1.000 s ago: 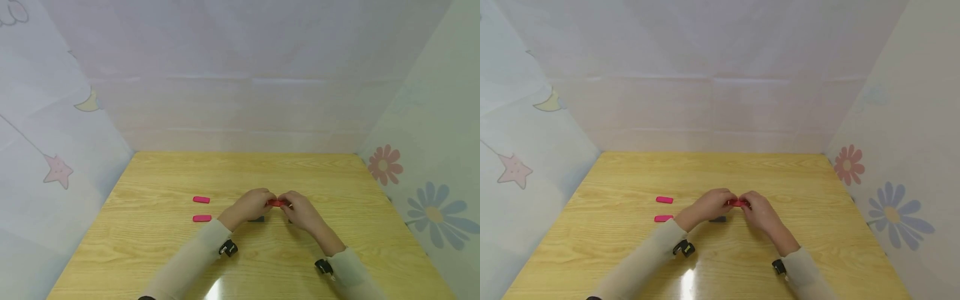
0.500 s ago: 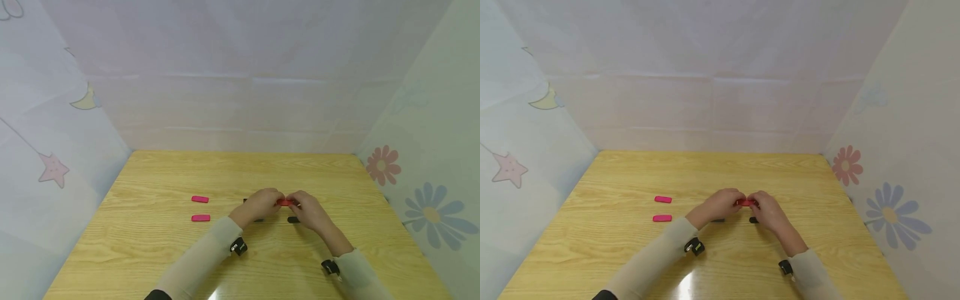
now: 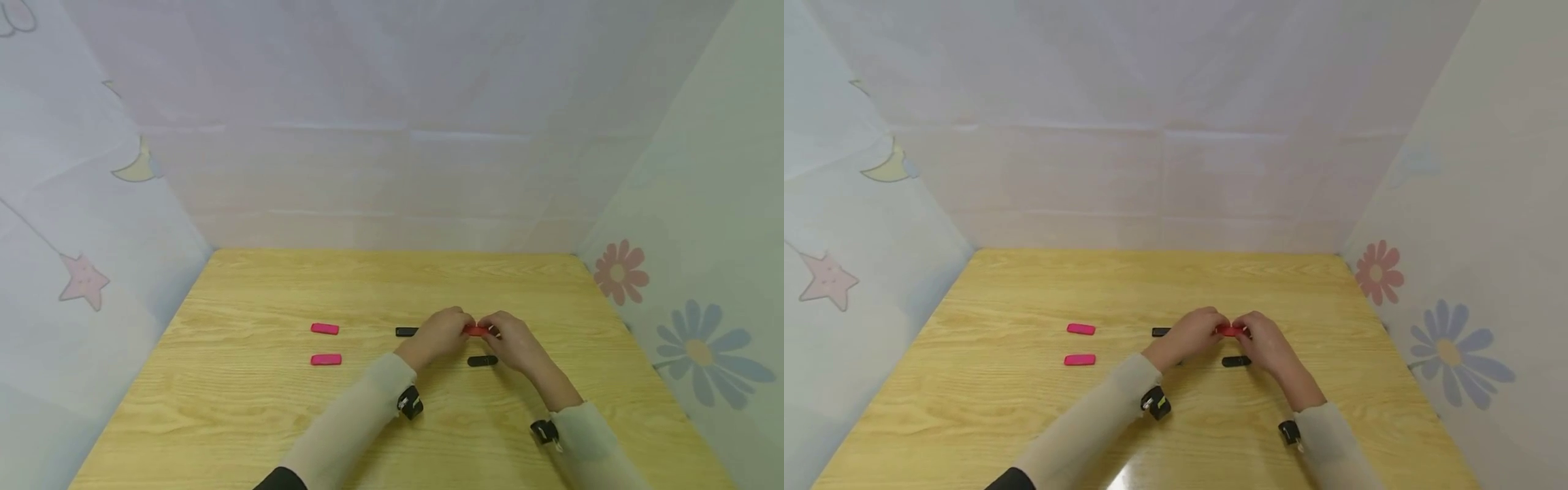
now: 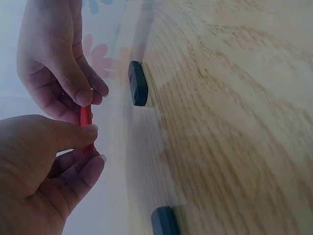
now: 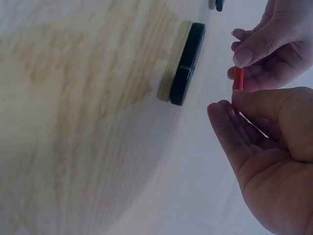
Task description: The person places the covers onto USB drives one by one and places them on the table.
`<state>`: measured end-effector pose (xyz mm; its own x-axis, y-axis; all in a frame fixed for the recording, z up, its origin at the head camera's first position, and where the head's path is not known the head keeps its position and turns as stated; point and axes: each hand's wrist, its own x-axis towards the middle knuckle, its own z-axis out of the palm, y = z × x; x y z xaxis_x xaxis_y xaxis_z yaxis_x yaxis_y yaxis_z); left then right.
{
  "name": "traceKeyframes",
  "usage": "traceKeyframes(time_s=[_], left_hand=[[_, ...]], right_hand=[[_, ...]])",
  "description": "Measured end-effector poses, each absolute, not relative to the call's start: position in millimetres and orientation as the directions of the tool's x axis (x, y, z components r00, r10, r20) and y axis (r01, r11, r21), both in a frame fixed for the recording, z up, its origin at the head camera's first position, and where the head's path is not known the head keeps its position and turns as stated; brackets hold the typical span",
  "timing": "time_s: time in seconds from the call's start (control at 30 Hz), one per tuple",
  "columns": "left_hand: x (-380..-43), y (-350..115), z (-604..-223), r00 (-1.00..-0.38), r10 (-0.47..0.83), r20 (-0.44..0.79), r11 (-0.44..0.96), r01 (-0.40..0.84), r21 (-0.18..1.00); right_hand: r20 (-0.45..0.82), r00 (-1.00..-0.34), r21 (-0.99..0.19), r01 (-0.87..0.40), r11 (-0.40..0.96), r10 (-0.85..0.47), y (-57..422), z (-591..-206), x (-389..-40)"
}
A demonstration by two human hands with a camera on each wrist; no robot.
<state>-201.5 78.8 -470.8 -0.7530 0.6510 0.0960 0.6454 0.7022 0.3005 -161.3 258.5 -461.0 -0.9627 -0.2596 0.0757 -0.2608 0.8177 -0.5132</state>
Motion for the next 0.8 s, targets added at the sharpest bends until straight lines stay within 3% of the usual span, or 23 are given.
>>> traceKeyframes(time_s=[0.8], left_hand=[[-202.7, 101.3, -478.8, -0.814, 0.577, -0.065, 0.803, 0.551, 0.228]], right_hand=[[0.064, -0.944, -0.450, -0.317, 0.835, -0.323, 268.8, -474.7, -176.9]])
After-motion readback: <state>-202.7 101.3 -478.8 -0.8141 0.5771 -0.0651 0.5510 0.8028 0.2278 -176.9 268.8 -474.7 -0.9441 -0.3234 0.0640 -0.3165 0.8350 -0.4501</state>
